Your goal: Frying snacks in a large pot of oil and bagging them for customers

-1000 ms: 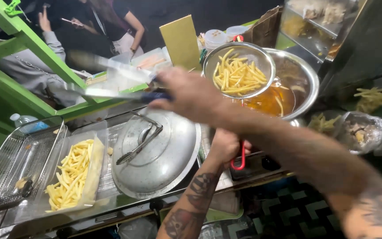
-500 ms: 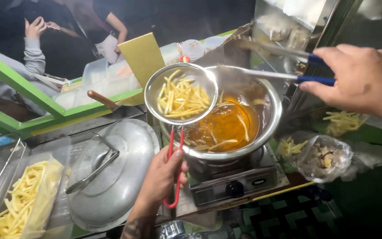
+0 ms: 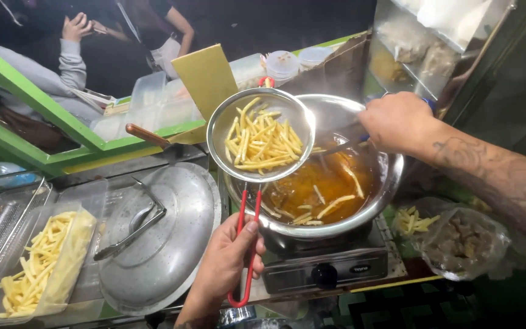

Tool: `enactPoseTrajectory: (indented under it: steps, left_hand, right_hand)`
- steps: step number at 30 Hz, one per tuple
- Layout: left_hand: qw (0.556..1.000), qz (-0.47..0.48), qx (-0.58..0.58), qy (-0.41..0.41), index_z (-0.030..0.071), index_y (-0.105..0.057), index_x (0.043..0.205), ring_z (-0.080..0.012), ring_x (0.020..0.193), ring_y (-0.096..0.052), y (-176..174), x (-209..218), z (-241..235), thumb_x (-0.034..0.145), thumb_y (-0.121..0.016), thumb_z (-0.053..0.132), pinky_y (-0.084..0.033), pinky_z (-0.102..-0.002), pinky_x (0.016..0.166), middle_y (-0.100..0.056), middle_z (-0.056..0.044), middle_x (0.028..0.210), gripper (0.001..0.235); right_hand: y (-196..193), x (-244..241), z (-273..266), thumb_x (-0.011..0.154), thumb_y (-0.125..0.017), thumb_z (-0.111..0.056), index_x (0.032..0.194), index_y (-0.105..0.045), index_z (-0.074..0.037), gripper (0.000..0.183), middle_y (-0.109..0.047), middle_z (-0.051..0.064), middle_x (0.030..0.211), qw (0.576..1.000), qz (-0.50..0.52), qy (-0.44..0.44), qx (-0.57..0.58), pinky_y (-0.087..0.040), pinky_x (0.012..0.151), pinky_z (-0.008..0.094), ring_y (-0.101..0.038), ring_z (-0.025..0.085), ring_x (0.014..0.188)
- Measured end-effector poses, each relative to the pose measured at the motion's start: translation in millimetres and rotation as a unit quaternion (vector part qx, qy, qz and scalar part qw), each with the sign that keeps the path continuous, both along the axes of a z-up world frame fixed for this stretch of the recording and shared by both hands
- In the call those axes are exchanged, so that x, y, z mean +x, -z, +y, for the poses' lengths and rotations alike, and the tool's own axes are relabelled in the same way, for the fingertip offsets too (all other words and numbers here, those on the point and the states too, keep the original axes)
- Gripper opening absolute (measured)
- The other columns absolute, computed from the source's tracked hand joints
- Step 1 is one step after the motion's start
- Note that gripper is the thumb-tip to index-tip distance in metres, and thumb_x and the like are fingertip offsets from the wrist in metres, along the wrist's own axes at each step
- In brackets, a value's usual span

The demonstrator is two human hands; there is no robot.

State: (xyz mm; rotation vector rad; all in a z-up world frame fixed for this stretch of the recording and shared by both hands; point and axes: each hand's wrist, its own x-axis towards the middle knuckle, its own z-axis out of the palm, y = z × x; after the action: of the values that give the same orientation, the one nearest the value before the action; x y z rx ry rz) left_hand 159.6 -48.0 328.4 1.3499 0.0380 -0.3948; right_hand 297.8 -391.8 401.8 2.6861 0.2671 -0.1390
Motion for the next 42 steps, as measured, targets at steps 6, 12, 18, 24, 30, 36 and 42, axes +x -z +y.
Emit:
enactPoseTrajectory:
  steps: [6,12,18,24,30,36,42]
  left_hand:
    - [1.000,0.000,0.001,0.021,0.004,-0.058,0.102,-0.0201,0.043,-0.063,3,2,5,0.105,-0.058,0.022,-0.046,-0.026,0.040,-0.064,-0.013,0.072,0.018]
    - [1.000,0.008,0.001,0.015,0.004,-0.056,0.100,-0.0189,0.043,-0.061,1,2,2,0.106,-0.056,0.020,-0.047,-0.028,0.041,-0.064,-0.012,0.071,0.017]
    - [0.999,0.035,-0.008,0.014,0.004,-0.056,0.103,-0.0190,0.044,-0.061,2,3,4,0.106,-0.057,0.021,-0.046,-0.026,0.040,-0.064,-0.013,0.070,0.017]
    - [0.998,0.060,0.010,0.027,0.005,-0.059,0.106,-0.0181,0.045,-0.062,8,9,-4,0.105,-0.058,0.022,-0.048,-0.028,0.039,-0.066,-0.013,0.072,0.017]
    - [0.997,0.021,0.064,0.044,0.003,-0.058,0.097,-0.0200,0.043,-0.061,-7,3,0,0.106,-0.055,0.019,-0.044,-0.029,0.037,-0.066,-0.013,0.069,0.018]
    - [0.992,0.087,0.092,0.001,0.004,-0.057,0.101,-0.0289,0.039,-0.060,-33,-12,16,0.101,-0.064,0.016,-0.047,-0.036,0.035,-0.063,-0.020,0.066,0.014]
    - [0.994,0.070,0.082,0.012,0.002,-0.056,0.103,-0.0279,0.036,-0.059,-27,-16,23,0.100,-0.064,0.012,-0.041,-0.033,0.029,-0.063,-0.019,0.064,0.014]
  right_hand:
    - [-17,-10,4,0.094,-0.058,-0.036,0.110,-0.069,-0.021,0.025,-0.076,0.001,0.109,0.999,0.029,0.044,-0.007,-0.064,0.071,0.042,-0.076,0.027,0.096]
    - [-71,-57,7,0.102,-0.048,-0.054,0.114,-0.063,-0.021,0.038,-0.075,0.000,0.101,0.988,0.015,0.155,-0.017,-0.071,0.071,0.033,-0.079,0.020,0.089]
    - [-64,-68,-40,0.097,-0.043,-0.069,0.123,-0.064,-0.046,0.040,-0.079,-0.014,0.108,0.970,-0.209,0.106,-0.070,-0.067,0.070,0.036,-0.082,0.021,0.095]
    - [-112,-91,16,0.083,-0.058,-0.068,0.135,-0.057,-0.040,0.059,-0.075,-0.012,0.118,0.992,-0.049,0.116,0.025,-0.061,0.096,0.048,-0.074,0.022,0.110]
    - [-66,-59,-108,0.054,-0.064,-0.092,0.143,-0.061,-0.026,0.112,-0.077,-0.001,0.127,0.978,-0.194,0.017,-0.072,-0.061,0.107,0.030,-0.076,0.015,0.121]
    - [-106,-83,2,0.082,-0.062,-0.072,0.125,-0.060,-0.037,0.055,-0.073,-0.017,0.122,0.961,0.091,0.177,-0.190,-0.067,0.089,0.030,-0.073,0.009,0.118]
    - [-86,-44,21,0.076,-0.074,-0.039,0.105,-0.079,-0.025,0.033,-0.078,-0.005,0.108,0.973,0.097,0.153,-0.141,-0.065,0.068,0.034,-0.079,0.019,0.095]
